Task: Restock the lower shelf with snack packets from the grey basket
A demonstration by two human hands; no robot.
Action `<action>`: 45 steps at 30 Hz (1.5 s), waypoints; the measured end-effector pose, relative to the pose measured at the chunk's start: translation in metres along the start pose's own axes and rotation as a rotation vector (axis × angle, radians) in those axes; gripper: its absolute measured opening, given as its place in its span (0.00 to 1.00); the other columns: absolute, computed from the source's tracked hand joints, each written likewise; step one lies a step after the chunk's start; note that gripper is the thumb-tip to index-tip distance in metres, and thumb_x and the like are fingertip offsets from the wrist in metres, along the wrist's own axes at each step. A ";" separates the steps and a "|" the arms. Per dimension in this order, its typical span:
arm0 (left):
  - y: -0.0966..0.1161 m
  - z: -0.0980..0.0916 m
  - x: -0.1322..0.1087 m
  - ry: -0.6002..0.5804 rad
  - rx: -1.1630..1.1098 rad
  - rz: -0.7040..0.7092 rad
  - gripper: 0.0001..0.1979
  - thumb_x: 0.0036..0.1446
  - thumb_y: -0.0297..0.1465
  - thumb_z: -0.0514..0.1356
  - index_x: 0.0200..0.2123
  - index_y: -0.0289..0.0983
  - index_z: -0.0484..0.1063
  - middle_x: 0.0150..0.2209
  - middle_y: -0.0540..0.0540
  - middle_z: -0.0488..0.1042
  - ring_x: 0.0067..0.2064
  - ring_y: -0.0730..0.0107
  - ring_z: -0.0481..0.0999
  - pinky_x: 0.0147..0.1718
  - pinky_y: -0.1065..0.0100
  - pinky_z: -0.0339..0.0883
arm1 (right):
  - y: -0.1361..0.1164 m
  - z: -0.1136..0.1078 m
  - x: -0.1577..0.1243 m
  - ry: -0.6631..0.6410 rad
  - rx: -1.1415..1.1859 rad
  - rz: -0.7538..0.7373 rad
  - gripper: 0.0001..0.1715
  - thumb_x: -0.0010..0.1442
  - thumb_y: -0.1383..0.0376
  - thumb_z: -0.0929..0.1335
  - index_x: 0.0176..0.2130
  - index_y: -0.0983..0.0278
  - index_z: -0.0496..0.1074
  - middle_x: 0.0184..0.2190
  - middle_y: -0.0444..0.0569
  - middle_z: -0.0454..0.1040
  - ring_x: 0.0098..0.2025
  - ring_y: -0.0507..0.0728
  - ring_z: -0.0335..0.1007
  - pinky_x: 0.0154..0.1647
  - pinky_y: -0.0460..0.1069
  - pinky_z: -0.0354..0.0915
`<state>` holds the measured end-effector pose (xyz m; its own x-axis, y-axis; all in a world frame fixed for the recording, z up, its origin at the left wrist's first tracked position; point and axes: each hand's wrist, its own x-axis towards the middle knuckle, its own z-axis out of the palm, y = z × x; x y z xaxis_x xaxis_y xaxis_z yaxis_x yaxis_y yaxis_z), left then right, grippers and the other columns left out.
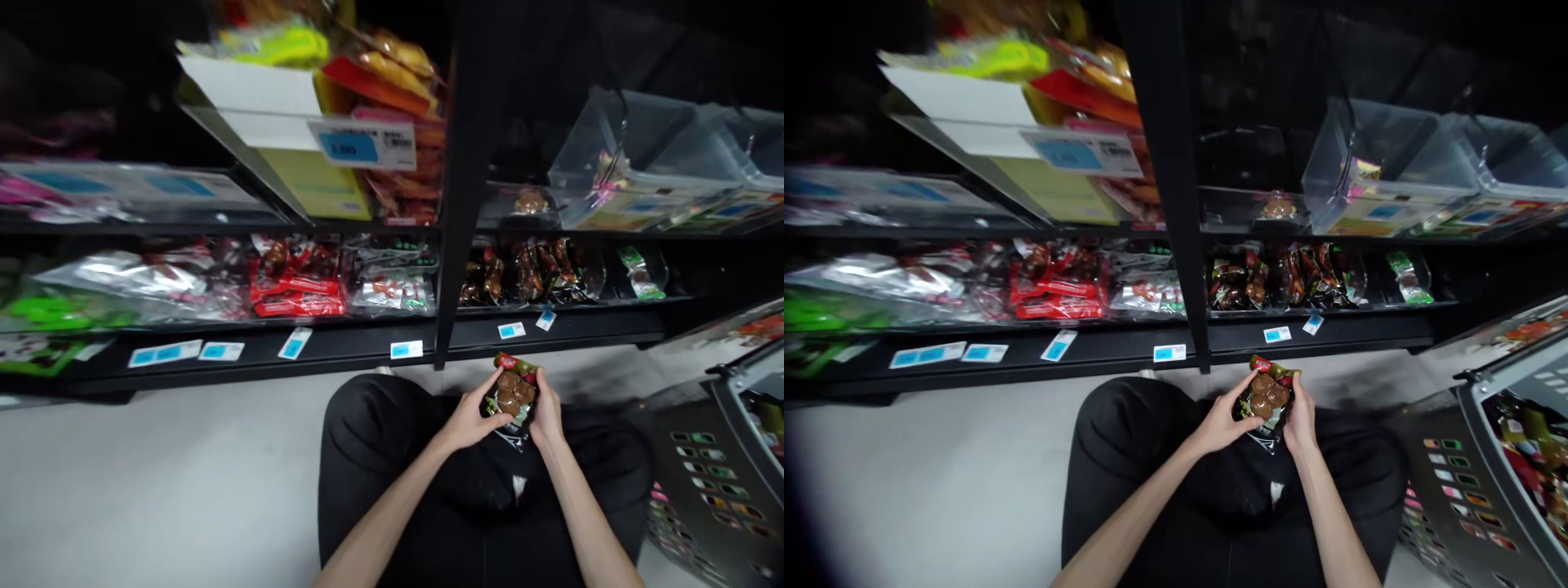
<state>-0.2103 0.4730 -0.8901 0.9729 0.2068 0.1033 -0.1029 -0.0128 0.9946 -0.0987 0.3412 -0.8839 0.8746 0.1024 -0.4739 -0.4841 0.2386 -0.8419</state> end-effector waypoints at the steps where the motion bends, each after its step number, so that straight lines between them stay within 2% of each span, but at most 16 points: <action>1: 0.000 0.000 0.000 0.020 -0.007 -0.018 0.45 0.52 0.32 0.70 0.70 0.48 0.55 0.63 0.44 0.71 0.64 0.49 0.69 0.66 0.47 0.58 | -0.001 0.000 -0.001 -0.061 0.005 0.015 0.27 0.47 0.46 0.77 0.38 0.64 0.80 0.37 0.51 0.83 0.37 0.61 0.79 0.39 0.53 0.74; 5: -0.004 0.000 0.001 0.198 -0.041 -0.046 0.46 0.49 0.29 0.71 0.69 0.48 0.58 0.63 0.45 0.71 0.65 0.50 0.68 0.67 0.47 0.57 | -0.001 0.003 -0.008 -0.342 -0.051 0.006 0.24 0.47 0.52 0.79 0.42 0.61 0.80 0.45 0.51 0.82 0.47 0.62 0.79 0.50 0.53 0.72; 7: -0.007 0.001 0.002 0.270 -0.062 -0.049 0.45 0.49 0.28 0.70 0.69 0.48 0.58 0.64 0.46 0.70 0.66 0.51 0.67 0.67 0.46 0.55 | 0.000 0.004 -0.010 -0.435 -0.095 -0.013 0.26 0.46 0.55 0.80 0.44 0.60 0.80 0.46 0.52 0.81 0.51 0.62 0.77 0.55 0.55 0.70; 10: -0.009 0.002 0.003 0.304 -0.082 -0.056 0.44 0.51 0.29 0.69 0.69 0.48 0.56 0.64 0.46 0.70 0.67 0.51 0.65 0.68 0.46 0.53 | 0.000 0.003 -0.012 -0.492 -0.166 -0.084 0.28 0.44 0.56 0.81 0.45 0.59 0.80 0.47 0.52 0.81 0.53 0.64 0.75 0.58 0.57 0.68; 13: -0.009 0.002 0.004 0.273 -0.132 -0.044 0.43 0.56 0.33 0.67 0.71 0.48 0.53 0.65 0.45 0.68 0.68 0.52 0.64 0.67 0.48 0.55 | -0.001 0.001 -0.013 -0.547 -0.236 -0.151 0.32 0.43 0.59 0.81 0.49 0.57 0.79 0.50 0.52 0.80 0.55 0.65 0.74 0.60 0.59 0.66; 17: -0.008 0.000 0.006 0.195 -0.307 -0.001 0.40 0.61 0.41 0.63 0.72 0.45 0.50 0.67 0.43 0.65 0.68 0.52 0.63 0.66 0.51 0.58 | 0.002 -0.003 -0.013 -0.516 -0.306 -0.242 0.31 0.45 0.60 0.81 0.50 0.58 0.78 0.49 0.53 0.80 0.52 0.67 0.75 0.59 0.60 0.66; 19: -0.008 0.000 0.006 0.185 -0.356 -0.008 0.41 0.61 0.43 0.62 0.72 0.44 0.49 0.65 0.41 0.68 0.66 0.51 0.66 0.64 0.52 0.62 | 0.005 -0.004 -0.013 -0.498 -0.289 -0.251 0.30 0.46 0.59 0.80 0.49 0.59 0.79 0.47 0.54 0.81 0.50 0.67 0.76 0.58 0.61 0.66; 22: -0.006 0.000 0.005 0.188 -0.333 -0.066 0.41 0.61 0.46 0.62 0.72 0.45 0.50 0.50 0.43 0.79 0.54 0.54 0.77 0.56 0.53 0.69 | 0.006 -0.003 -0.011 -0.468 -0.238 -0.244 0.29 0.45 0.59 0.81 0.48 0.59 0.79 0.47 0.54 0.81 0.49 0.66 0.77 0.58 0.61 0.66; 24: -0.004 -0.002 0.004 0.198 -0.337 -0.087 0.40 0.61 0.47 0.62 0.71 0.45 0.52 0.41 0.45 0.80 0.46 0.57 0.80 0.50 0.56 0.72 | 0.000 0.002 -0.012 -0.416 -0.223 -0.265 0.29 0.43 0.60 0.81 0.46 0.59 0.79 0.47 0.54 0.81 0.48 0.66 0.77 0.59 0.61 0.66; 27: 0.000 -0.005 0.005 0.242 -0.436 -0.070 0.38 0.60 0.46 0.63 0.70 0.47 0.56 0.45 0.45 0.79 0.43 0.60 0.79 0.43 0.60 0.72 | -0.019 0.019 -0.014 -0.355 -0.173 -0.313 0.30 0.41 0.60 0.82 0.45 0.59 0.79 0.45 0.53 0.81 0.47 0.65 0.77 0.58 0.60 0.66; 30: 0.003 -0.010 0.007 0.297 -0.519 -0.072 0.35 0.59 0.44 0.63 0.68 0.46 0.60 0.50 0.42 0.79 0.43 0.61 0.79 0.40 0.62 0.71 | -0.045 0.048 -0.017 -0.386 -0.089 -0.341 0.30 0.43 0.59 0.81 0.47 0.58 0.78 0.46 0.52 0.81 0.49 0.62 0.77 0.58 0.58 0.67; 36: 0.002 -0.009 0.008 0.292 -0.543 -0.101 0.26 0.60 0.41 0.63 0.60 0.39 0.70 0.44 0.40 0.81 0.37 0.64 0.77 0.36 0.65 0.66 | -0.078 0.121 0.000 -0.495 -0.041 -0.441 0.27 0.50 0.59 0.78 0.50 0.58 0.76 0.49 0.49 0.79 0.54 0.58 0.74 0.60 0.54 0.65; 39: 0.003 -0.007 0.007 0.278 -0.529 -0.098 0.23 0.61 0.40 0.62 0.57 0.36 0.72 0.43 0.39 0.81 0.37 0.65 0.76 0.36 0.66 0.65 | -0.077 0.152 0.023 -0.548 -0.041 -0.373 0.32 0.50 0.60 0.77 0.54 0.55 0.73 0.55 0.48 0.76 0.55 0.58 0.73 0.58 0.54 0.68; 41: 0.003 -0.007 0.007 0.276 -0.528 -0.105 0.22 0.61 0.40 0.63 0.55 0.35 0.73 0.43 0.38 0.81 0.38 0.65 0.76 0.36 0.66 0.65 | -0.071 0.164 0.039 -0.591 -0.054 -0.332 0.38 0.46 0.62 0.78 0.56 0.53 0.71 0.60 0.48 0.71 0.55 0.58 0.73 0.57 0.55 0.68; 43: 0.003 -0.008 0.007 0.276 -0.536 -0.119 0.22 0.61 0.39 0.63 0.54 0.35 0.73 0.43 0.38 0.81 0.38 0.65 0.76 0.36 0.66 0.65 | -0.061 0.167 0.051 -0.596 -0.084 -0.335 0.40 0.44 0.64 0.78 0.56 0.53 0.70 0.65 0.50 0.66 0.57 0.60 0.72 0.60 0.57 0.67; 45: 0.002 -0.009 0.008 0.276 -0.547 -0.131 0.22 0.60 0.39 0.63 0.55 0.35 0.73 0.43 0.38 0.81 0.38 0.65 0.76 0.36 0.66 0.65 | -0.051 0.162 0.057 -0.567 -0.115 -0.384 0.38 0.45 0.63 0.78 0.55 0.55 0.71 0.67 0.52 0.62 0.59 0.62 0.72 0.62 0.58 0.64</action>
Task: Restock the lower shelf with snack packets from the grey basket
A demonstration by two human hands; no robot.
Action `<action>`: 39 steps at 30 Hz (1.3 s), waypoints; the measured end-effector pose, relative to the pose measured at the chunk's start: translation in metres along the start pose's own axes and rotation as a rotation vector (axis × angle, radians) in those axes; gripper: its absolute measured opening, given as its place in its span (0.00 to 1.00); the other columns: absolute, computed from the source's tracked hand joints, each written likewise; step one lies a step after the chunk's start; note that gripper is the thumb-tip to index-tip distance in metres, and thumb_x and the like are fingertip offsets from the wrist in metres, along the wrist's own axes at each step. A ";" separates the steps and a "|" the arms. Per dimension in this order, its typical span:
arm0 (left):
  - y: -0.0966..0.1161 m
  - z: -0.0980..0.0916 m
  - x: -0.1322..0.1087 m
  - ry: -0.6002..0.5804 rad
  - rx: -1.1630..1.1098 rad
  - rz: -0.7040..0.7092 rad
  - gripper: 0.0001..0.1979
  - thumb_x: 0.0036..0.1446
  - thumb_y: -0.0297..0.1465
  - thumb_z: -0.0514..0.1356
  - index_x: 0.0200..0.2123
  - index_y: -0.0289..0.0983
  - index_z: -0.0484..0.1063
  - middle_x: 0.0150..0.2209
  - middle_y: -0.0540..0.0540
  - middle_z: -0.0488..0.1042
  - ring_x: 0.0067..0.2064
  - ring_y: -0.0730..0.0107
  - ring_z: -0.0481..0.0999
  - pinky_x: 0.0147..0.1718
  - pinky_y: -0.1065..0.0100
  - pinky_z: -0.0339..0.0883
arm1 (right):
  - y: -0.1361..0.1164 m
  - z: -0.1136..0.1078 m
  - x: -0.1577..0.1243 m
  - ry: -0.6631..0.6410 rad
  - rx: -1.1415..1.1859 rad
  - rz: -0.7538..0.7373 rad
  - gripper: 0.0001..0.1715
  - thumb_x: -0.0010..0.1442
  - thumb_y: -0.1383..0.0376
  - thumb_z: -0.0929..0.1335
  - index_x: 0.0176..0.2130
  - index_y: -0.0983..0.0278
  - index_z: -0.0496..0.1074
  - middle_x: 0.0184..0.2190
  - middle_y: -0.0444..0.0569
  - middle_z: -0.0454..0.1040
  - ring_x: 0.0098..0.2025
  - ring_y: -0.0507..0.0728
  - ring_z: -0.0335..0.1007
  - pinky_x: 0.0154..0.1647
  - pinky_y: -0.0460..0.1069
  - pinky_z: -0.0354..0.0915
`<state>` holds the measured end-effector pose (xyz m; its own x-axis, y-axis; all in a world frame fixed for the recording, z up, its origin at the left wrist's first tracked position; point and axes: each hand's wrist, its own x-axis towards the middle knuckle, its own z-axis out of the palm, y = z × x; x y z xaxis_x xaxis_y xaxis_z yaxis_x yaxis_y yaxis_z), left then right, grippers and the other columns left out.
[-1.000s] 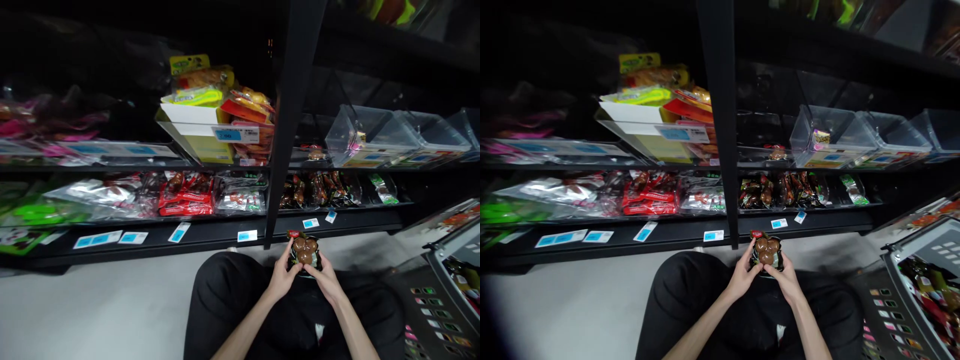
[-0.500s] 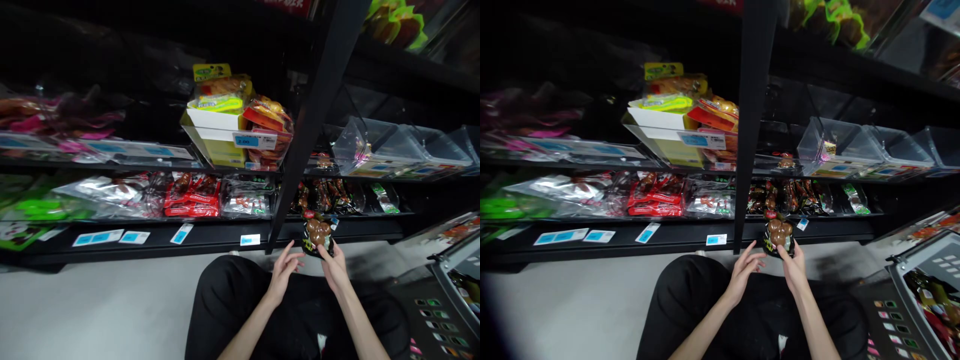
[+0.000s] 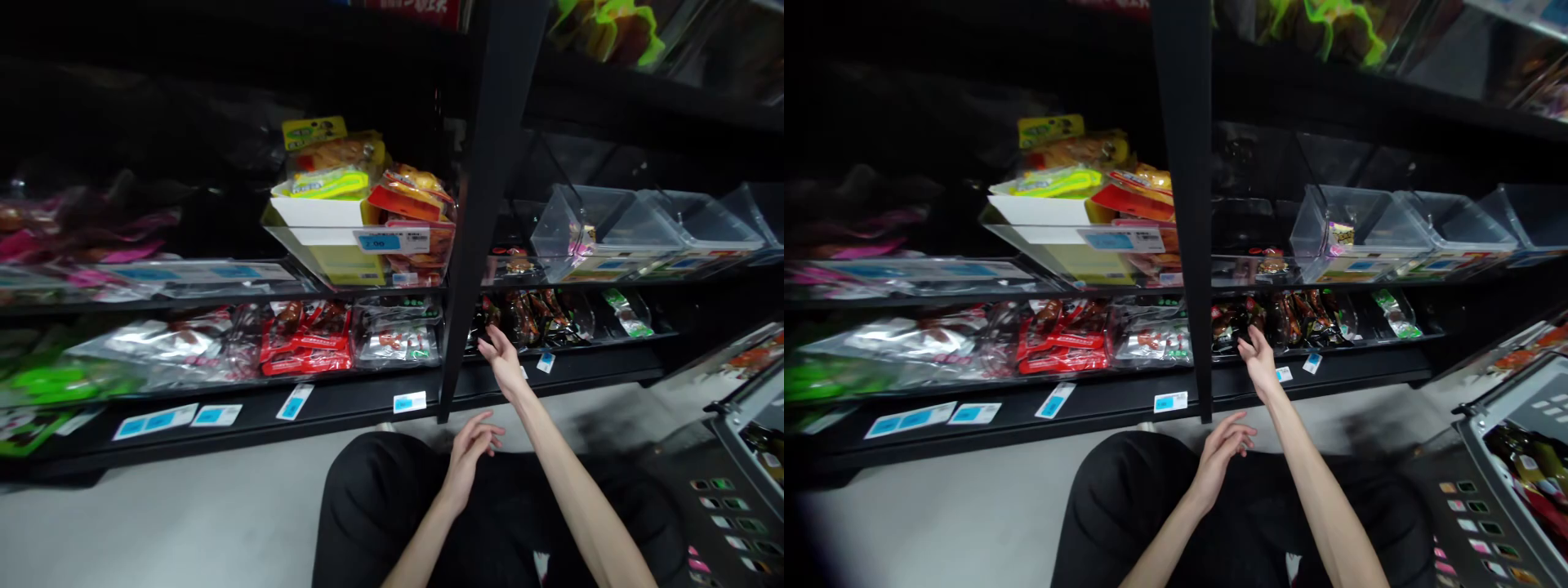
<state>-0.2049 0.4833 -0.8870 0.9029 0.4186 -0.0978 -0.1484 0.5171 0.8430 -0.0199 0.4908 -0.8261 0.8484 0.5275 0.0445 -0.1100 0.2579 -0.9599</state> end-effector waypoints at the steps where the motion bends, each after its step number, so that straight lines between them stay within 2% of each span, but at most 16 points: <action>1: 0.000 0.000 0.000 0.000 -0.003 -0.004 0.22 0.60 0.39 0.63 0.55 0.35 0.72 0.43 0.38 0.81 0.38 0.64 0.76 0.36 0.66 0.65 | 0.004 -0.004 -0.004 0.010 -0.021 -0.027 0.36 0.47 0.62 0.78 0.55 0.56 0.71 0.67 0.54 0.62 0.59 0.63 0.72 0.62 0.59 0.65; 5: -0.003 -0.001 0.001 -0.015 0.015 -0.011 0.20 0.61 0.38 0.63 0.53 0.35 0.72 0.42 0.38 0.80 0.38 0.64 0.77 0.36 0.66 0.65 | 0.006 -0.025 -0.023 0.023 -0.071 -0.050 0.25 0.51 0.60 0.75 0.49 0.60 0.75 0.62 0.55 0.69 0.49 0.62 0.78 0.53 0.58 0.71; 9: -0.007 -0.001 0.001 -0.033 0.072 -0.027 0.18 0.61 0.39 0.63 0.49 0.35 0.73 0.40 0.39 0.80 0.37 0.65 0.77 0.36 0.66 0.65 | 0.004 -0.052 -0.032 0.093 -0.118 0.037 0.14 0.49 0.63 0.71 0.39 0.65 0.77 0.44 0.54 0.81 0.35 0.56 0.79 0.37 0.49 0.71; 12: -0.010 -0.003 0.002 -0.018 0.107 -0.052 0.18 0.58 0.41 0.65 0.46 0.35 0.74 0.38 0.41 0.80 0.36 0.65 0.77 0.34 0.67 0.65 | 0.013 -0.074 -0.038 0.149 -0.100 0.082 0.12 0.46 0.66 0.69 0.34 0.65 0.76 0.31 0.49 0.81 0.29 0.53 0.76 0.31 0.46 0.67; 17: -0.013 -0.006 0.003 0.023 0.154 -0.086 0.18 0.57 0.41 0.66 0.45 0.36 0.74 0.38 0.42 0.79 0.36 0.65 0.76 0.36 0.67 0.65 | 0.035 -0.092 -0.068 0.218 -0.082 0.191 0.13 0.44 0.66 0.67 0.34 0.65 0.74 0.25 0.45 0.78 0.26 0.53 0.73 0.29 0.46 0.65; 19: -0.014 -0.009 0.002 0.039 0.175 -0.098 0.18 0.55 0.41 0.66 0.44 0.36 0.74 0.38 0.43 0.79 0.37 0.65 0.76 0.36 0.67 0.66 | 0.037 -0.088 -0.083 0.143 -0.120 0.187 0.14 0.45 0.67 0.67 0.35 0.64 0.74 0.25 0.45 0.78 0.27 0.53 0.74 0.31 0.46 0.65; 23: -0.018 -0.016 0.002 0.071 0.213 -0.124 0.20 0.52 0.42 0.68 0.45 0.37 0.74 0.39 0.44 0.79 0.38 0.65 0.76 0.38 0.67 0.66 | 0.030 -0.076 -0.112 -0.140 -0.102 0.111 0.12 0.52 0.67 0.67 0.39 0.64 0.74 0.28 0.45 0.79 0.30 0.53 0.75 0.36 0.48 0.68; 26: -0.020 -0.021 0.003 0.089 0.224 -0.131 0.22 0.50 0.42 0.69 0.45 0.37 0.74 0.36 0.46 0.79 0.37 0.66 0.76 0.38 0.68 0.67 | 0.017 -0.078 -0.138 -0.304 -0.109 0.111 0.10 0.57 0.65 0.68 0.41 0.65 0.73 0.32 0.47 0.79 0.33 0.54 0.76 0.40 0.50 0.70; 28: -0.021 -0.022 0.003 0.093 0.222 -0.151 0.23 0.48 0.43 0.70 0.45 0.36 0.74 0.35 0.47 0.79 0.37 0.65 0.76 0.38 0.67 0.67 | 0.004 -0.087 -0.156 -0.351 -0.170 0.121 0.10 0.59 0.65 0.69 0.42 0.65 0.73 0.33 0.48 0.80 0.35 0.54 0.76 0.42 0.51 0.70; 35: -0.022 -0.022 0.005 0.114 0.257 -0.172 0.27 0.46 0.45 0.71 0.46 0.35 0.74 0.35 0.44 0.80 0.38 0.62 0.78 0.37 0.65 0.69 | -0.073 -0.139 -0.207 -0.274 -0.399 0.123 0.12 0.59 0.69 0.67 0.45 0.67 0.74 0.30 0.48 0.80 0.33 0.53 0.75 0.39 0.48 0.67; 39: -0.022 -0.021 0.005 0.104 0.281 -0.162 0.27 0.46 0.45 0.71 0.46 0.35 0.74 0.35 0.45 0.80 0.39 0.61 0.78 0.37 0.66 0.69 | -0.118 -0.149 -0.244 -0.208 -0.558 0.107 0.17 0.58 0.74 0.65 0.46 0.64 0.74 0.27 0.44 0.79 0.37 0.55 0.76 0.44 0.50 0.68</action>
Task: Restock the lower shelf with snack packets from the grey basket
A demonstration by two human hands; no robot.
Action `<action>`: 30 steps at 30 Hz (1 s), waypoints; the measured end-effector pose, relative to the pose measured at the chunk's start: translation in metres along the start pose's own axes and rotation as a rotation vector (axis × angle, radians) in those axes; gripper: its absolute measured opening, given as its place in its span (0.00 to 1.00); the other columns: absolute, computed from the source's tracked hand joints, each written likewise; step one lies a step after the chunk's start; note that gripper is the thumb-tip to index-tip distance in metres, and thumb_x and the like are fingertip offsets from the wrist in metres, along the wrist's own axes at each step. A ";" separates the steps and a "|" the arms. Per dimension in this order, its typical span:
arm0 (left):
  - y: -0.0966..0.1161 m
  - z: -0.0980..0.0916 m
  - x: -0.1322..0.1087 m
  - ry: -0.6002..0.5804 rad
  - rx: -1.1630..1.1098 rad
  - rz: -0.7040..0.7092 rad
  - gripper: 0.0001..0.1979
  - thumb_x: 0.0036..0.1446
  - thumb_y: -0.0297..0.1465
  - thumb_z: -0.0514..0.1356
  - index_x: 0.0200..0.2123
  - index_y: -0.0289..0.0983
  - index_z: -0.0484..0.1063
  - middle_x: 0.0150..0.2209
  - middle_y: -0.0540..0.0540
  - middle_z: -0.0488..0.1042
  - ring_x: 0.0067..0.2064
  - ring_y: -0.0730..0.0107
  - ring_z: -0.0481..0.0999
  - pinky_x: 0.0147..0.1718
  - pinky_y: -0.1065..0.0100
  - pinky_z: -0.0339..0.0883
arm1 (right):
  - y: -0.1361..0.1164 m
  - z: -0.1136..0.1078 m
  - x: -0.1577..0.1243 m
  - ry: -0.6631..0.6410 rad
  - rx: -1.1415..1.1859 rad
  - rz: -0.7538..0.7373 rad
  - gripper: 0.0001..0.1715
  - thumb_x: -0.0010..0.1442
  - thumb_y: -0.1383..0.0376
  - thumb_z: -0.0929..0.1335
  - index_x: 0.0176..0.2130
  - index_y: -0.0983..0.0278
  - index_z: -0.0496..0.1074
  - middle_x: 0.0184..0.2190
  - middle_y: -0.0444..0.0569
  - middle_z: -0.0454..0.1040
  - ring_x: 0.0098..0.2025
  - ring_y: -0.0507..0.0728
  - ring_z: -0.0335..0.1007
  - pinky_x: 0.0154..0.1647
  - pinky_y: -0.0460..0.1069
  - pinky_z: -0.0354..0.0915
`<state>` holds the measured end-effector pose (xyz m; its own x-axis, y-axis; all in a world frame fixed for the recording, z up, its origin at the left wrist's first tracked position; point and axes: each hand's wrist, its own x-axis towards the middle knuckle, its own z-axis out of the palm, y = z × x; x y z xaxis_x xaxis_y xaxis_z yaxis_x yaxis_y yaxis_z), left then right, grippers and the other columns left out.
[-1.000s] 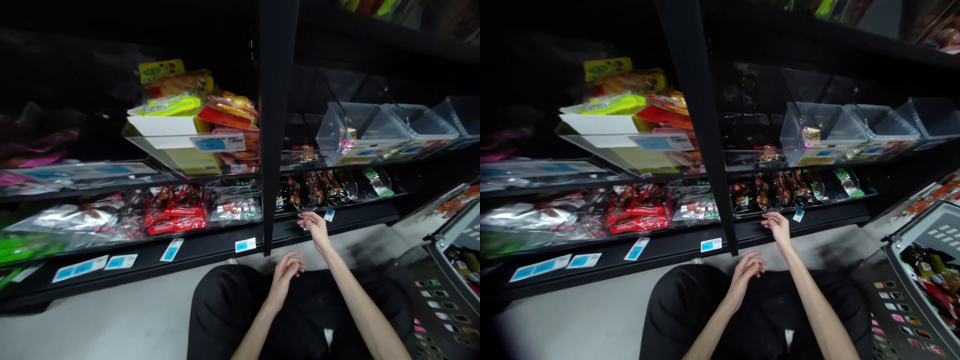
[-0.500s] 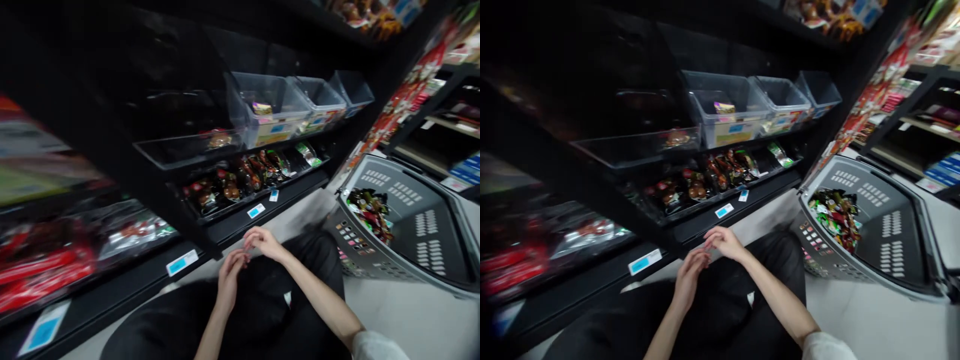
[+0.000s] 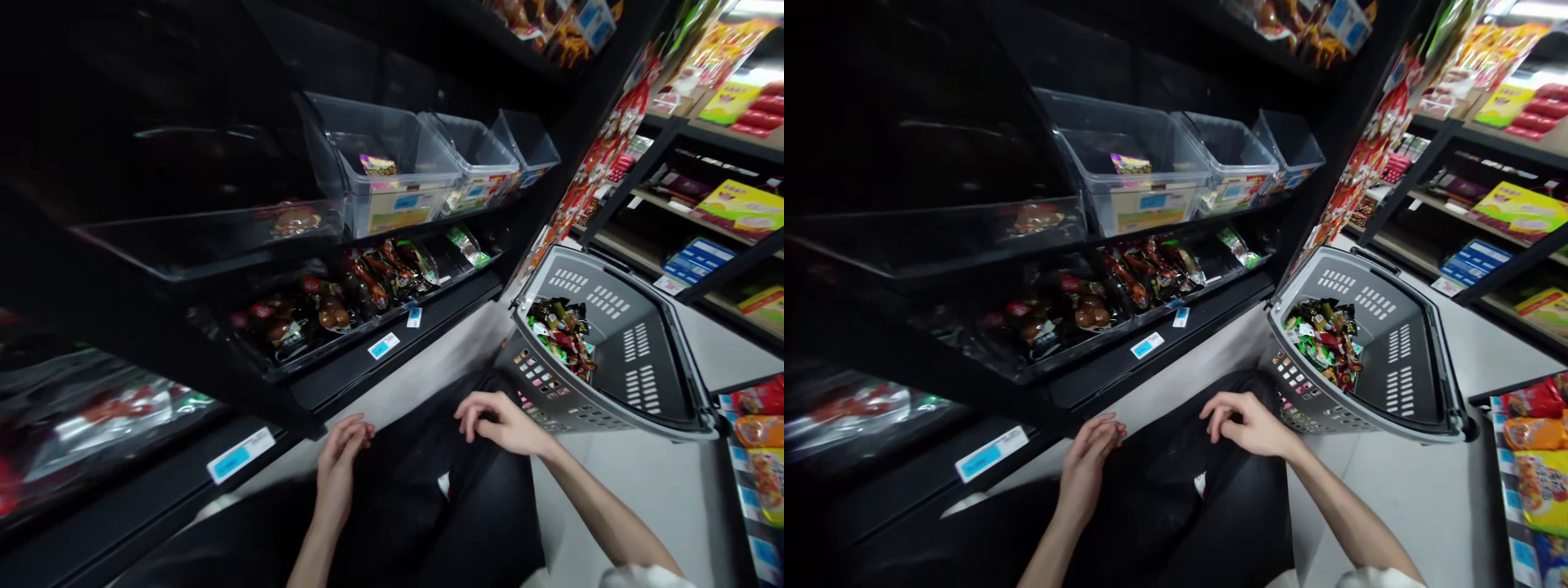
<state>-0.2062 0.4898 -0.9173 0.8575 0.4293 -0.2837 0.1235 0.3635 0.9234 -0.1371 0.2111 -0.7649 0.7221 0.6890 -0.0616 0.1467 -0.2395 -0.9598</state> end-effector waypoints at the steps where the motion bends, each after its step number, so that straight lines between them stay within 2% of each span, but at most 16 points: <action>1: 0.000 0.001 -0.001 -0.003 0.006 0.002 0.27 0.46 0.45 0.71 0.45 0.35 0.74 0.35 0.45 0.80 0.39 0.62 0.78 0.37 0.66 0.69 | -0.011 -0.003 -0.012 0.009 -0.087 0.000 0.17 0.59 0.75 0.64 0.46 0.63 0.74 0.28 0.44 0.79 0.38 0.55 0.77 0.45 0.50 0.69; 4: 0.000 0.002 -0.003 -0.017 0.024 0.005 0.25 0.47 0.44 0.71 0.45 0.36 0.74 0.35 0.46 0.79 0.38 0.64 0.77 0.37 0.67 0.68 | -0.054 -0.013 -0.046 -0.012 -0.377 -0.071 0.18 0.63 0.75 0.64 0.48 0.59 0.75 0.37 0.46 0.81 0.41 0.54 0.77 0.45 0.49 0.69; 7: -0.002 0.003 -0.004 -0.022 0.032 0.008 0.24 0.48 0.43 0.70 0.45 0.36 0.74 0.36 0.46 0.79 0.39 0.64 0.77 0.38 0.67 0.68 | -0.103 -0.030 -0.068 -0.020 -0.560 -0.205 0.17 0.66 0.73 0.64 0.50 0.57 0.74 0.40 0.48 0.81 0.42 0.53 0.77 0.46 0.48 0.69; 10: -0.003 0.003 -0.004 -0.017 0.025 0.001 0.24 0.47 0.44 0.70 0.44 0.35 0.74 0.36 0.45 0.79 0.39 0.63 0.77 0.37 0.67 0.69 | -0.139 -0.063 -0.068 0.057 -0.718 -0.286 0.14 0.67 0.70 0.65 0.49 0.56 0.75 0.40 0.48 0.81 0.40 0.53 0.77 0.43 0.46 0.69; 12: -0.003 0.002 -0.004 -0.019 0.022 -0.007 0.24 0.47 0.44 0.70 0.44 0.36 0.74 0.36 0.46 0.79 0.39 0.64 0.77 0.38 0.68 0.68 | -0.145 -0.096 -0.053 0.127 -0.873 -0.260 0.12 0.68 0.65 0.65 0.49 0.57 0.75 0.40 0.48 0.81 0.39 0.53 0.77 0.41 0.46 0.70; 14: -0.002 0.002 -0.004 -0.024 0.024 -0.009 0.24 0.48 0.44 0.70 0.45 0.36 0.74 0.37 0.46 0.80 0.39 0.65 0.77 0.38 0.68 0.69 | -0.134 -0.137 -0.028 0.168 -1.061 -0.151 0.14 0.68 0.61 0.65 0.51 0.58 0.75 0.41 0.48 0.81 0.38 0.55 0.77 0.42 0.48 0.69; 16: -0.002 0.001 -0.004 -0.022 0.026 -0.004 0.25 0.47 0.45 0.70 0.44 0.36 0.75 0.37 0.46 0.80 0.38 0.65 0.77 0.37 0.68 0.69 | -0.108 -0.183 0.001 0.155 -1.249 0.009 0.17 0.67 0.61 0.65 0.53 0.62 0.74 0.39 0.49 0.81 0.39 0.57 0.77 0.45 0.50 0.68; 19: -0.001 0.001 -0.003 -0.015 0.029 0.001 0.26 0.45 0.46 0.71 0.43 0.36 0.75 0.35 0.46 0.80 0.38 0.64 0.77 0.37 0.68 0.69 | -0.054 -0.245 0.039 0.102 -1.402 0.398 0.20 0.64 0.65 0.68 0.54 0.66 0.75 0.40 0.54 0.81 0.43 0.60 0.77 0.48 0.51 0.66; 21: -0.001 0.001 -0.003 -0.009 0.035 -0.003 0.26 0.45 0.46 0.71 0.43 0.36 0.75 0.35 0.46 0.80 0.38 0.64 0.77 0.37 0.68 0.69 | -0.019 -0.272 0.056 0.067 -1.393 0.652 0.21 0.60 0.69 0.69 0.53 0.65 0.77 0.42 0.54 0.81 0.45 0.60 0.76 0.49 0.50 0.66; 23: -0.001 0.001 -0.003 -0.001 0.043 -0.016 0.27 0.45 0.47 0.71 0.43 0.36 0.75 0.35 0.45 0.80 0.39 0.63 0.77 0.37 0.68 0.70 | 0.010 -0.287 0.065 0.045 -1.373 0.758 0.24 0.54 0.72 0.71 0.51 0.64 0.78 0.42 0.54 0.81 0.43 0.60 0.77 0.47 0.50 0.66; 26: 0.001 0.003 -0.003 0.006 0.061 -0.036 0.28 0.44 0.49 0.71 0.43 0.36 0.75 0.35 0.45 0.80 0.39 0.61 0.78 0.37 0.66 0.70 | 0.043 -0.294 0.068 0.033 -1.362 0.774 0.33 0.48 0.75 0.73 0.55 0.67 0.75 0.46 0.57 0.80 0.44 0.62 0.76 0.46 0.50 0.67; 30: 0.005 0.008 -0.003 0.011 0.087 -0.048 0.29 0.42 0.50 0.71 0.42 0.36 0.76 0.35 0.44 0.80 0.39 0.58 0.78 0.37 0.65 0.70 | 0.074 -0.300 0.066 0.068 -1.375 0.744 0.39 0.53 0.69 0.74 0.62 0.73 0.66 0.54 0.65 0.74 0.51 0.60 0.73 0.50 0.48 0.64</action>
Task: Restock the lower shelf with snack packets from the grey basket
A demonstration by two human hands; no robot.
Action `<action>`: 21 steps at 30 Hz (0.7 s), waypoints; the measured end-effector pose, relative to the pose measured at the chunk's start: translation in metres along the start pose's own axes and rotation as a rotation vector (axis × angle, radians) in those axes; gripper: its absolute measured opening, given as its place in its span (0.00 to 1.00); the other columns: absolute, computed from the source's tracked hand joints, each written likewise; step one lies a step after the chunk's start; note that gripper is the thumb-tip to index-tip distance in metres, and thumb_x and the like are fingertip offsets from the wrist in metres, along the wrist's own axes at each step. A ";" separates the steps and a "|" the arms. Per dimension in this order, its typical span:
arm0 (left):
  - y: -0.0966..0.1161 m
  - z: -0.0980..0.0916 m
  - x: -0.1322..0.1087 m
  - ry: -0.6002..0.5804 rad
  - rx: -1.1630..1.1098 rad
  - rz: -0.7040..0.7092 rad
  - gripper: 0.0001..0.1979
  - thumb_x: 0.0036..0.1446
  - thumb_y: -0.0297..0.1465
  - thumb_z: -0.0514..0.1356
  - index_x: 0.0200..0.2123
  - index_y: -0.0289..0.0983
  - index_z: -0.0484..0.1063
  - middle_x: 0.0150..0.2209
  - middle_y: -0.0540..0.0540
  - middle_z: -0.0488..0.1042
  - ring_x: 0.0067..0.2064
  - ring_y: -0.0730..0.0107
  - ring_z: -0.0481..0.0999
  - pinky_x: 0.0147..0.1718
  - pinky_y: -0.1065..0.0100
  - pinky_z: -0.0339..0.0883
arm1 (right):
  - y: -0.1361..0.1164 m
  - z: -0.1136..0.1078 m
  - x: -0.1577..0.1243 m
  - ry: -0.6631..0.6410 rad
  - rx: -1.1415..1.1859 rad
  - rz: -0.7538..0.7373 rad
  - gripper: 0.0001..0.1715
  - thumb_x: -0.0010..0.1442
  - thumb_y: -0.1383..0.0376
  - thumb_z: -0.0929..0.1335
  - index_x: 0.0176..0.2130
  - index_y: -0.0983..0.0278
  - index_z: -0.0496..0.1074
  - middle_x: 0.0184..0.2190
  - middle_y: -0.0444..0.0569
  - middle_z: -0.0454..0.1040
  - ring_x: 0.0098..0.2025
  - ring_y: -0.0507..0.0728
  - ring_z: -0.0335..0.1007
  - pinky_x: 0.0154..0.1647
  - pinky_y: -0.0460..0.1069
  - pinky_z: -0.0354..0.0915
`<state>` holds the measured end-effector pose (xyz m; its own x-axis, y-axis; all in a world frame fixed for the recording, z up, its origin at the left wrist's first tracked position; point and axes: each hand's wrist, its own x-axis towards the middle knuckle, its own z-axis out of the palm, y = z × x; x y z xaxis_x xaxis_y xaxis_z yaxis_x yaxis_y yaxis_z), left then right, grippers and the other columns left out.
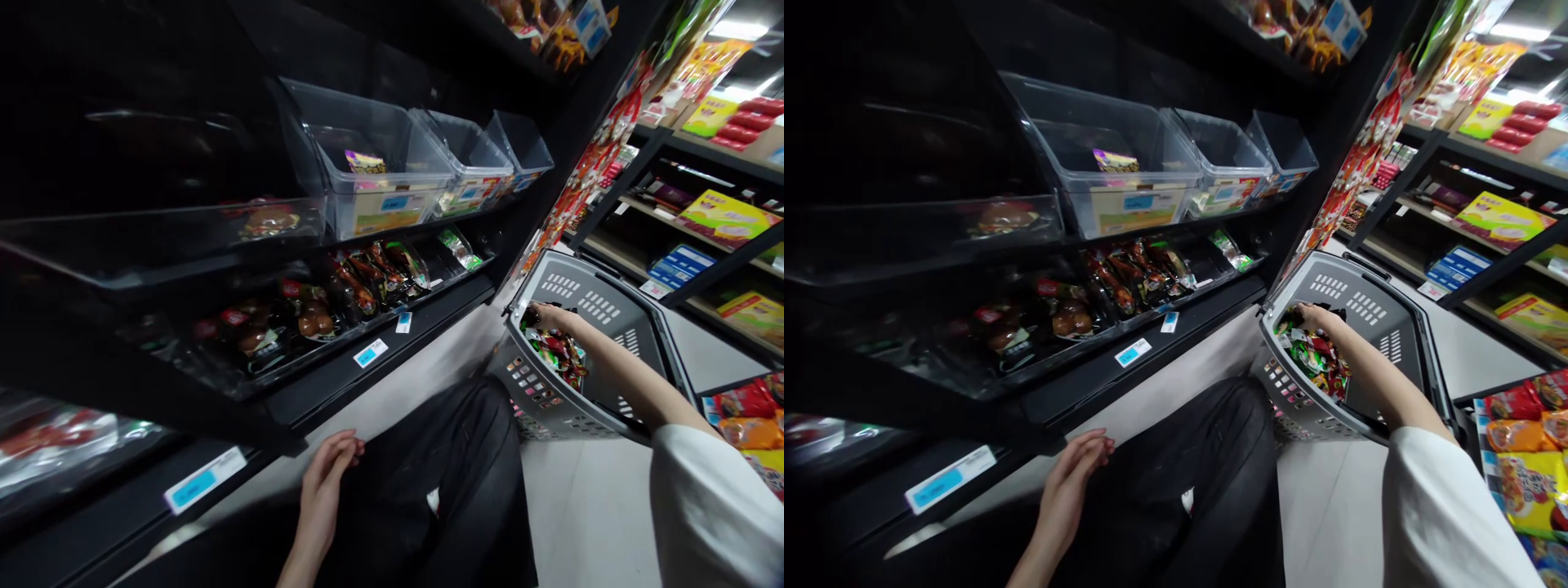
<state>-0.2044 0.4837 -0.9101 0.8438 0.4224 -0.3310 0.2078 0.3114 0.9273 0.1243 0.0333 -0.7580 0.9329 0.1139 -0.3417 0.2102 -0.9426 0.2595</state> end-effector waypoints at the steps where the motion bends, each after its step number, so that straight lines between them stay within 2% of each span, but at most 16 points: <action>1: 0.001 0.001 0.000 -0.004 0.011 -0.005 0.29 0.42 0.50 0.71 0.42 0.36 0.76 0.35 0.44 0.80 0.39 0.58 0.78 0.37 0.64 0.70 | 0.002 0.006 0.003 0.006 -0.002 0.013 0.39 0.54 0.66 0.74 0.62 0.75 0.64 0.55 0.67 0.73 0.51 0.60 0.73 0.50 0.48 0.64; 4: 0.000 0.002 0.001 -0.021 0.045 -0.011 0.29 0.41 0.50 0.71 0.41 0.36 0.77 0.34 0.44 0.80 0.40 0.57 0.78 0.37 0.64 0.70 | 0.005 0.022 0.010 0.002 -0.011 0.049 0.41 0.57 0.62 0.73 0.63 0.77 0.60 0.53 0.70 0.72 0.50 0.62 0.74 0.49 0.49 0.65; 7: -0.003 0.001 0.002 -0.020 0.052 0.008 0.29 0.42 0.50 0.71 0.41 0.36 0.76 0.35 0.44 0.80 0.39 0.58 0.77 0.38 0.64 0.70 | 0.005 0.033 0.012 0.000 -0.020 0.047 0.40 0.58 0.66 0.72 0.64 0.77 0.59 0.54 0.73 0.71 0.51 0.65 0.74 0.49 0.51 0.66; 10: -0.004 0.001 0.002 -0.024 0.043 0.021 0.28 0.44 0.50 0.70 0.42 0.36 0.76 0.35 0.44 0.80 0.40 0.59 0.77 0.39 0.64 0.69 | 0.003 0.034 0.008 0.025 -0.031 0.025 0.42 0.56 0.71 0.71 0.65 0.78 0.58 0.54 0.75 0.71 0.52 0.68 0.74 0.49 0.52 0.66; 14: -0.001 0.001 0.000 -0.030 0.031 0.038 0.27 0.45 0.49 0.70 0.42 0.36 0.76 0.35 0.44 0.80 0.39 0.58 0.78 0.37 0.64 0.70 | -0.001 0.017 -0.006 0.072 -0.044 -0.002 0.39 0.53 0.76 0.70 0.63 0.76 0.62 0.47 0.69 0.76 0.47 0.65 0.76 0.45 0.50 0.65; 17: 0.001 0.000 0.000 -0.035 0.009 0.061 0.27 0.45 0.50 0.70 0.41 0.36 0.76 0.34 0.44 0.80 0.39 0.58 0.78 0.36 0.64 0.70 | -0.001 -0.007 -0.021 0.126 -0.035 -0.004 0.25 0.55 0.75 0.68 0.53 0.72 0.73 0.38 0.60 0.79 0.39 0.58 0.76 0.42 0.47 0.63; 19: 0.001 -0.001 0.000 -0.041 -0.012 0.061 0.28 0.44 0.50 0.70 0.41 0.36 0.76 0.34 0.43 0.80 0.38 0.59 0.78 0.36 0.65 0.70 | 0.001 -0.023 -0.032 0.173 -0.030 0.005 0.15 0.57 0.73 0.68 0.45 0.70 0.76 0.35 0.56 0.78 0.36 0.54 0.75 0.41 0.45 0.62; 21: 0.001 -0.002 0.000 -0.052 -0.027 0.061 0.27 0.45 0.50 0.70 0.41 0.36 0.76 0.34 0.44 0.80 0.39 0.59 0.79 0.36 0.65 0.70 | 0.003 -0.037 -0.042 0.206 -0.044 0.032 0.11 0.57 0.72 0.68 0.41 0.69 0.77 0.34 0.55 0.78 0.36 0.53 0.74 0.41 0.44 0.62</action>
<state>-0.2051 0.4854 -0.9093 0.8792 0.3967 -0.2640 0.1425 0.3097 0.9401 0.0966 0.0375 -0.7098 0.9785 0.1497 -0.1419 0.1874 -0.9326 0.3084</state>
